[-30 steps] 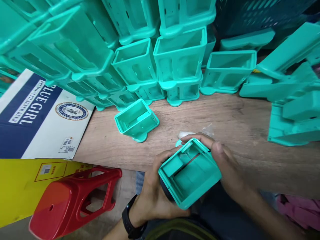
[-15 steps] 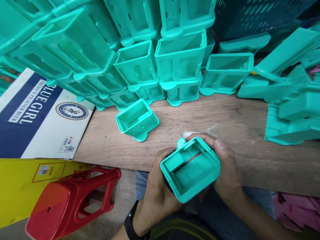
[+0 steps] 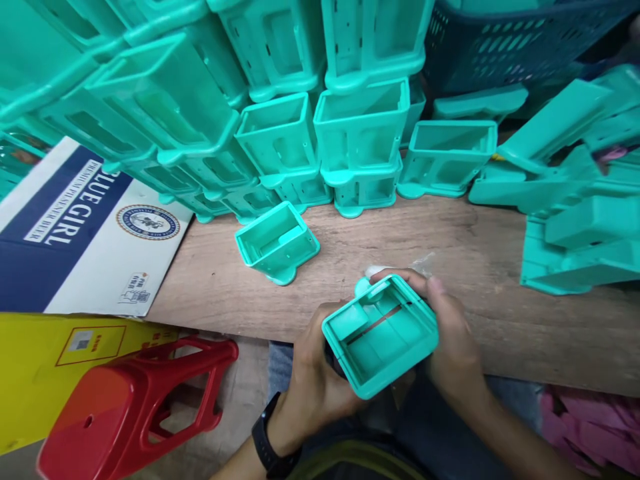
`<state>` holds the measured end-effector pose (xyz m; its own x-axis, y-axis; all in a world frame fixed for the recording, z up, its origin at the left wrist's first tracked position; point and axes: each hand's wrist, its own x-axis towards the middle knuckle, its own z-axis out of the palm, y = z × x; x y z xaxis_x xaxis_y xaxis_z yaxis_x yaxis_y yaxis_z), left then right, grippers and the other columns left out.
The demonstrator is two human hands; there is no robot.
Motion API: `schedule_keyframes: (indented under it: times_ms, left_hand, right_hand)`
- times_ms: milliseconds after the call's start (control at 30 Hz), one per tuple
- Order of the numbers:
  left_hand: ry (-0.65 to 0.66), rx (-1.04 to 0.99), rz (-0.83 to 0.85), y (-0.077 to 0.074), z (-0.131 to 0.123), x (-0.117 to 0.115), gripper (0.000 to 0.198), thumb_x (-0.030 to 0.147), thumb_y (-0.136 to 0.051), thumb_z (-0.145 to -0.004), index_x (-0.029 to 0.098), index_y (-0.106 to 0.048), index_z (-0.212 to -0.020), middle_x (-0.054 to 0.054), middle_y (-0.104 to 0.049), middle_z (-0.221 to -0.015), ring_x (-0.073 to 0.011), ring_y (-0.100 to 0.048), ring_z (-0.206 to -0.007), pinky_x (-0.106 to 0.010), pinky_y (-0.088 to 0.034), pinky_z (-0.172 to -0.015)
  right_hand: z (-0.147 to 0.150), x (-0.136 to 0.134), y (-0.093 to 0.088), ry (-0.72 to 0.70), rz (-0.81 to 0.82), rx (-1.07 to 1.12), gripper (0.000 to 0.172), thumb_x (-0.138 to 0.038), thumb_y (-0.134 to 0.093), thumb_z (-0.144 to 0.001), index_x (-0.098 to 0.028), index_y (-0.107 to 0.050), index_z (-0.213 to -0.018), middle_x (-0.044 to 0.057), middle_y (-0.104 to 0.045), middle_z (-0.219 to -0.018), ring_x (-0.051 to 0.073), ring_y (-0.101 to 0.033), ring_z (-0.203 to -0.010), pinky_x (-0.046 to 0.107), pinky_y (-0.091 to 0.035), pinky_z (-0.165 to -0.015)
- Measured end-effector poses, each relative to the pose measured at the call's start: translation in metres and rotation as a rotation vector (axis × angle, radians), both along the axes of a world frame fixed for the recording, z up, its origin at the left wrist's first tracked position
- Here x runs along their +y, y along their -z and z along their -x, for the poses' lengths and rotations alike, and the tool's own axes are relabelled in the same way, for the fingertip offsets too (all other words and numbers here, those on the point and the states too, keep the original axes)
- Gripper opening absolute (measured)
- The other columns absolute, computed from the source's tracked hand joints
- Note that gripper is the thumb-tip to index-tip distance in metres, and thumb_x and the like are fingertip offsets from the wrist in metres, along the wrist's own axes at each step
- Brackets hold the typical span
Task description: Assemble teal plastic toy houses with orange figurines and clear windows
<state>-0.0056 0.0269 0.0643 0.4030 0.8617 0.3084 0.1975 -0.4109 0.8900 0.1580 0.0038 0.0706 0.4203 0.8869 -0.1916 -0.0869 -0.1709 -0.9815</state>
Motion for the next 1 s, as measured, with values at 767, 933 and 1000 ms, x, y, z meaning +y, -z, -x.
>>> schedule_keyframes:
  times_ms: [767,933,1000]
  left_hand:
    - [0.033,0.000,-0.006,0.008,-0.005,0.000,0.055,0.027,-0.087,-0.071,0.021,-0.060,-0.119,-0.005,-0.073,-0.109,-0.0245,-0.074,-0.097,-0.035,-0.061,-0.086]
    - [0.015,-0.029,-0.011,0.010,-0.006,0.000,0.056,0.027,-0.087,-0.070,0.020,-0.061,-0.118,-0.005,-0.072,-0.109,-0.0256,-0.074,-0.099,-0.035,-0.060,-0.087]
    - [0.024,-0.028,-0.008,0.012,-0.006,0.001,0.056,0.027,-0.087,-0.069,0.021,-0.060,-0.119,-0.005,-0.071,-0.109,-0.0262,-0.073,-0.099,-0.037,-0.061,-0.087]
  right_hand:
    - [-0.007,0.010,-0.001,0.177,-0.206,0.049,0.041,-0.047,-0.044,-0.097,-0.024,-0.071,-0.076,0.005,-0.079,-0.079,0.030,-0.076,-0.079,0.048,-0.059,-0.081]
    - [-0.008,0.013,0.000,0.184,-0.271,-0.055,0.039,-0.046,-0.044,-0.095,-0.025,-0.067,-0.072,0.004,-0.076,-0.071,0.028,-0.074,-0.072,0.044,-0.057,-0.077]
    - [-0.008,0.013,0.002,0.207,-0.277,-0.080,0.036,-0.047,-0.047,-0.093,-0.025,-0.068,-0.074,0.004,-0.077,-0.073,0.029,-0.074,-0.072,0.045,-0.057,-0.078]
